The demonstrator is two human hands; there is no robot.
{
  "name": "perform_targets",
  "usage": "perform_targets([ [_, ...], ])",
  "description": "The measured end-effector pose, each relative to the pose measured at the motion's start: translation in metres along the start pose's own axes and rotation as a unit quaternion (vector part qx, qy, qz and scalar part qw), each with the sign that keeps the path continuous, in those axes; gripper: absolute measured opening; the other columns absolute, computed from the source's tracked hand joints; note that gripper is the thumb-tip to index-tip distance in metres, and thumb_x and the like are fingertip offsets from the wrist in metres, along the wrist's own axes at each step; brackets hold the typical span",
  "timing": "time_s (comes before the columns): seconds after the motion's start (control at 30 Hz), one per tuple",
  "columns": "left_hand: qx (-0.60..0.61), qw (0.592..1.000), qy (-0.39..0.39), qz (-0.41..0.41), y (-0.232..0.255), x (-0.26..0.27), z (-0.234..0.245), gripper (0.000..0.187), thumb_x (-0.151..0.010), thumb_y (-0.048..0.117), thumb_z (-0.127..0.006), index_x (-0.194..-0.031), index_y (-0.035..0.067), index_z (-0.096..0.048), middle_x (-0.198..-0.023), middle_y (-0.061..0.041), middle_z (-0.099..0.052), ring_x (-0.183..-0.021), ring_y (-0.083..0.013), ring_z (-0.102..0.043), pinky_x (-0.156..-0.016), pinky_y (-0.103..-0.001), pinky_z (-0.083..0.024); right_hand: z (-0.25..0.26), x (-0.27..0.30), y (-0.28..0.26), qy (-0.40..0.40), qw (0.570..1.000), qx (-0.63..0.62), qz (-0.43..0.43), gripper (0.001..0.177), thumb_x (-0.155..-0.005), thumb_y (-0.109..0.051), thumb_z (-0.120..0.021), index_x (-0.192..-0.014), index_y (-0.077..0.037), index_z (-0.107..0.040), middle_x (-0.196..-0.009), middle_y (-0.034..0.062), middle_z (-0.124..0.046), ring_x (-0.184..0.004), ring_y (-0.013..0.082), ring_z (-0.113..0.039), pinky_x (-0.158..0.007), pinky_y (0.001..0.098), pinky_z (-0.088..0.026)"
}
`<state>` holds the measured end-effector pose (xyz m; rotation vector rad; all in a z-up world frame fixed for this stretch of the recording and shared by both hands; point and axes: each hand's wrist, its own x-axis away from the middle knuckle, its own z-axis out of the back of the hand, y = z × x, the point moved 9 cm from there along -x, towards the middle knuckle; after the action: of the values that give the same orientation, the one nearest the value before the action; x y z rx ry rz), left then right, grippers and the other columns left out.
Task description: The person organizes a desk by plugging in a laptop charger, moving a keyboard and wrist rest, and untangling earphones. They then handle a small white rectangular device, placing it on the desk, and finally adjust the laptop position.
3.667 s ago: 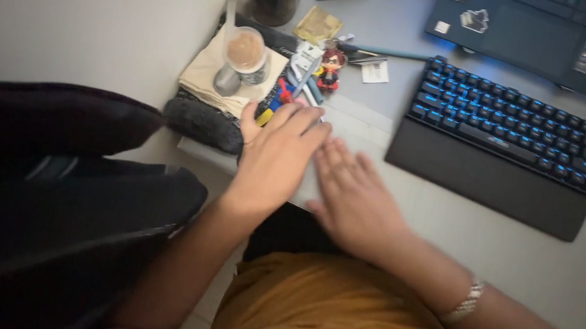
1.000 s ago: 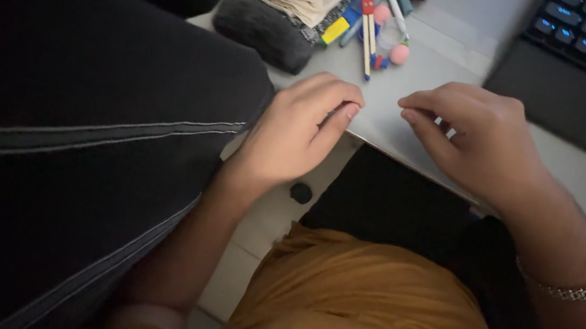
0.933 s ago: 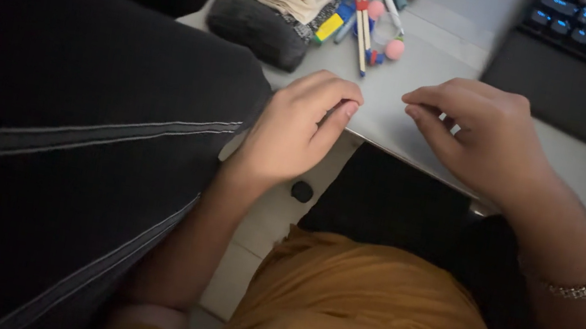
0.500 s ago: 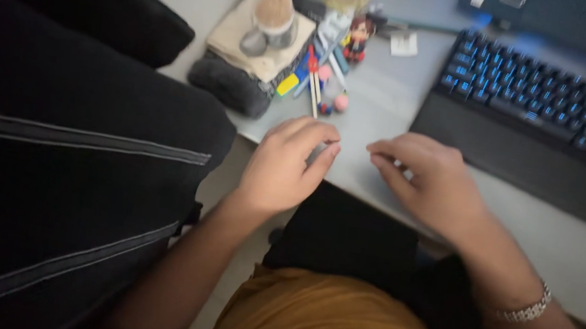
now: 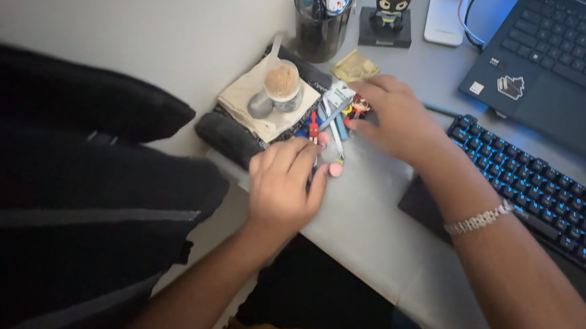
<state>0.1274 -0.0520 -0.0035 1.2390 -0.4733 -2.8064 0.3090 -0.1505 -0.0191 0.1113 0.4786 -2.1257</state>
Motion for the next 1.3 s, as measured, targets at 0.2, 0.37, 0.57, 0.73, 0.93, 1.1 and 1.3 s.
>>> perform_targets([
  [0.2, 0.004, 0.997, 0.073, -0.005, -0.004, 0.001, 0.006, 0.025, -0.095, 0.043, -0.060, -0.106, 0.023, -0.072, -0.104, 0.005, -0.069, -0.097, -0.0200, -0.068, -0.084, -0.035, -0.046, -0.008, -0.009, 0.006, -0.051, 0.996, -0.057, -0.034, 0.059, -0.082, -0.032, -0.084, -0.133, -0.008, -0.066, -0.121, 0.0216, -0.062, -0.106, 0.0497, -0.067, -0.094, 0.0550, -0.054],
  [0.37, 0.016, 0.997, 0.068, -0.033, -0.001, -0.001, 0.002, 0.024, -0.096, 0.042, -0.059, -0.105, 0.023, -0.072, -0.102, 0.005, -0.068, -0.095, -0.0203, -0.068, -0.082, -0.035, -0.046, 0.000, 0.022, 0.009, -0.046, 0.993, -0.054, -0.094, 0.050, -0.080, -0.034, -0.085, -0.120, -0.011, -0.065, -0.120, 0.0166, -0.055, -0.099, 0.0491, -0.069, -0.088, 0.0540, -0.058],
  [0.57, 0.037, 0.997, 0.037, -0.049, 0.027, -0.019, 0.006, 0.030, -0.098, 0.046, -0.060, -0.112, 0.022, -0.069, -0.110, 0.002, -0.067, -0.103, -0.0229, -0.065, -0.090, -0.038, -0.041, 0.037, 0.067, 0.007, 0.037, 0.990, -0.050, -0.127, 0.032, -0.083, -0.040, -0.083, -0.102, -0.019, -0.068, -0.110, 0.0069, -0.055, -0.092, 0.0411, -0.072, -0.083, 0.0466, -0.060],
  [0.73, 0.349, 0.932, -0.026, -0.089, 0.080, -0.043, -0.011, 0.081, -0.088, 0.021, -0.084, -0.149, -0.006, -0.039, -0.138, -0.035, -0.049, -0.129, -0.0563, -0.050, -0.111, -0.061, -0.041, 0.117, 0.100, -0.030, 0.111, 0.978, -0.152, -0.095, 0.031, -0.093, -0.033, -0.075, -0.114, -0.011, -0.067, -0.092, 0.0142, -0.065, -0.090, 0.0410, -0.071, -0.086, 0.0499, -0.056],
  [0.93, 0.443, 0.872, -0.205, 0.036, 0.111, -0.059, -0.062, 0.026, -0.091, 0.025, -0.077, -0.112, 0.018, -0.064, -0.082, -0.006, -0.067, -0.076, -0.0278, -0.070, -0.074, -0.042, -0.054, 0.140, 0.120, -0.026, 0.168, 0.914, -0.359, -0.091, 0.022, -0.108, -0.023, -0.057, -0.122, -0.006, -0.058, -0.084, 0.0071, -0.066, -0.073, 0.0164, -0.066, -0.075, 0.0330, -0.060],
  [1.1, 0.599, 0.741, -0.284, 0.111, 0.123, -0.047, -0.059, 0.015, -0.102, 0.021, -0.057, -0.111, 0.010, -0.061, -0.077, 0.000, -0.058, -0.068, -0.0116, -0.055, -0.067, -0.028, -0.050, 0.162, 0.141, -0.036, 0.173, 0.889, -0.404, -0.127, 0.026, -0.109, -0.030, -0.046, -0.122, -0.008, -0.049, -0.105, 0.0088, -0.065, -0.078, 0.0135, -0.060, -0.068, 0.0258, -0.053],
  [1.3, 0.597, 0.662, -0.357, 0.280, 0.088, 0.010, -0.069, 0.020, -0.106, 0.023, -0.056, -0.116, 0.008, -0.064, -0.076, -0.003, -0.057, -0.058, -0.0134, -0.061, -0.054, -0.028, -0.060, 0.099, 0.177, -0.036, 0.150, 0.886, -0.383, -0.212, 0.033, -0.095, -0.007, -0.068, -0.125, 0.003, -0.061, -0.096, 0.0188, -0.072, -0.075, 0.0270, -0.076, -0.064, 0.0369, -0.065],
])
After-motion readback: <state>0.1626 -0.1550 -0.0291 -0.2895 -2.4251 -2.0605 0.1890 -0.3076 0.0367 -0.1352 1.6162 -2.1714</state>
